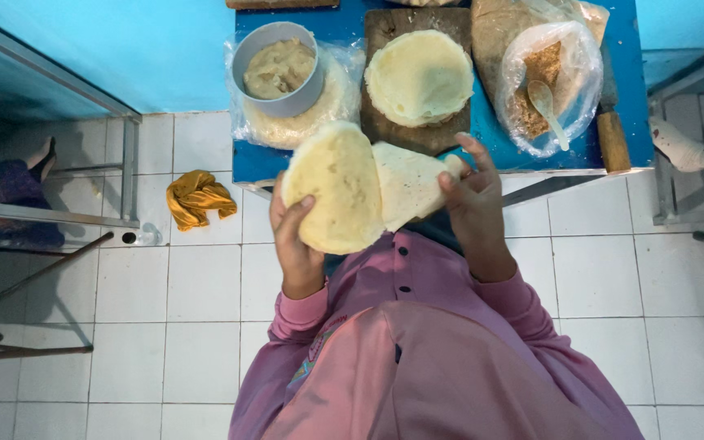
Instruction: The person spoons brown filling from a plastic bag onto a small square of dough on a wooden board and folds the dough over it. They then take a large piece of dough, tear portions from it, and press the dough flat into a round mold on the board, working the dough with their hands.
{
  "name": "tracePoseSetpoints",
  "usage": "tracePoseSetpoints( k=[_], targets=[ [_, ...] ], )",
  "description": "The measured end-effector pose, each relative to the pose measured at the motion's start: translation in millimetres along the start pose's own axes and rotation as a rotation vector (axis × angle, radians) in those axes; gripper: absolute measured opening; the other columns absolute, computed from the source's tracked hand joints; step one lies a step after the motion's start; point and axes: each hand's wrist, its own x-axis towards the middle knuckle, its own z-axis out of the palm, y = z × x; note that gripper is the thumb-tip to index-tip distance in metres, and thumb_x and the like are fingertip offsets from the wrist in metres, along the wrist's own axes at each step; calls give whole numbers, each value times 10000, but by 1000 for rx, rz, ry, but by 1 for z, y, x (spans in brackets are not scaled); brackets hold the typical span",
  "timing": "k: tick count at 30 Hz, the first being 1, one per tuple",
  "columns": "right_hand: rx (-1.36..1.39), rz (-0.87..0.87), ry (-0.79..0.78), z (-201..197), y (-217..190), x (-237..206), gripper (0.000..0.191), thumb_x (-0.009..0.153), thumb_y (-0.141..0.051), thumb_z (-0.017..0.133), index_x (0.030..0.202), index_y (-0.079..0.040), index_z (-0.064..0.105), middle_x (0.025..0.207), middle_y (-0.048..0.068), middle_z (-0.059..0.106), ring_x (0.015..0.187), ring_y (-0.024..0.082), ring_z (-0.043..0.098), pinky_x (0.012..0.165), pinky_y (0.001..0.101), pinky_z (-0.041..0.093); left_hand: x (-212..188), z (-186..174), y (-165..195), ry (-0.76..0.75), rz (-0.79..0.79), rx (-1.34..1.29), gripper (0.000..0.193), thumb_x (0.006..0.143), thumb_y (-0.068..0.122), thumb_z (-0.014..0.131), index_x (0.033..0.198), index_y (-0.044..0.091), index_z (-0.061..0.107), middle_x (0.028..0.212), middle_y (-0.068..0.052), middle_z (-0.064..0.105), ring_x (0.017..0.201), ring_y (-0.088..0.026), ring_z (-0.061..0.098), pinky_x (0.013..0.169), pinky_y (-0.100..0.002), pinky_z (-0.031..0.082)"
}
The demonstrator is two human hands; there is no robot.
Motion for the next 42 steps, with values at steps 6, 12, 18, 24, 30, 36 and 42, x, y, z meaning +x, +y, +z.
tracePoseSetpoints(
  k=[6, 12, 18, 24, 30, 36, 42],
  targets=[
    [-48, -116, 111, -10, -22, 6, 632, 957, 24, 695, 1522, -24, 416, 1336, 117, 591, 1201, 194, 638, 1046, 322, 548, -5, 0, 15, 196, 124, 32, 554, 888, 124, 548, 1397, -83, 481, 1297, -207, 616, 1191, -302, 647, 1018, -415, 554],
    [-528, -829, 71, -13, -64, 89, 546, 1101, 115, 668, 1550, -66, 414, 1431, 88, 533, 1265, 189, 599, 1065, 336, 563, -8, -1, 26, 265, 332, 205, 539, 929, 149, 545, 1419, -67, 485, 1365, -192, 574, 1256, -303, 614, 1057, -435, 542],
    [-1542, -908, -451, 12, -56, 143, 434, 1034, 94, 600, 1434, -72, 573, 1067, 190, 700, 968, 338, 676, 822, 438, 539, -4, -5, 30, 233, 287, 12, 562, 881, 110, 549, 1422, -26, 479, 1341, -182, 590, 1241, -311, 612, 1074, -434, 518],
    [-1562, -898, -443, 17, -17, 124, 614, 853, 38, 634, 1453, -59, 547, 1023, 163, 694, 1003, 380, 663, 832, 469, 534, -4, -8, 26, 224, 244, -1, 548, 869, 86, 562, 1399, -27, 487, 1312, -184, 598, 1219, -313, 621, 1063, -435, 519],
    [-1514, -878, -460, 11, -21, 112, 571, 921, 80, 642, 1473, -36, 548, 1031, 156, 699, 983, 366, 666, 850, 460, 535, -2, -8, 24, 165, 231, 3, 524, 878, 71, 559, 1385, -37, 483, 1295, -195, 607, 1203, -320, 635, 1056, -433, 527],
    [-1457, -916, -358, -4, -26, 104, 472, 907, 75, 640, 1363, -35, 588, 1092, 162, 720, 1017, 337, 681, 892, 428, 550, -2, 0, 23, 194, 169, 37, 528, 857, 77, 567, 1370, -23, 495, 1262, -175, 617, 1157, -281, 642, 1005, -389, 537],
    [-1294, -462, 47, -30, -42, 131, 353, 980, -22, 698, 1317, -44, 596, 1030, 114, 759, 871, 224, 734, 760, 342, 577, -5, 10, 19, 63, 113, 77, 331, 905, 80, 580, 1216, -20, 522, 1139, -137, 600, 1049, -228, 627, 929, -345, 525]
  ],
)
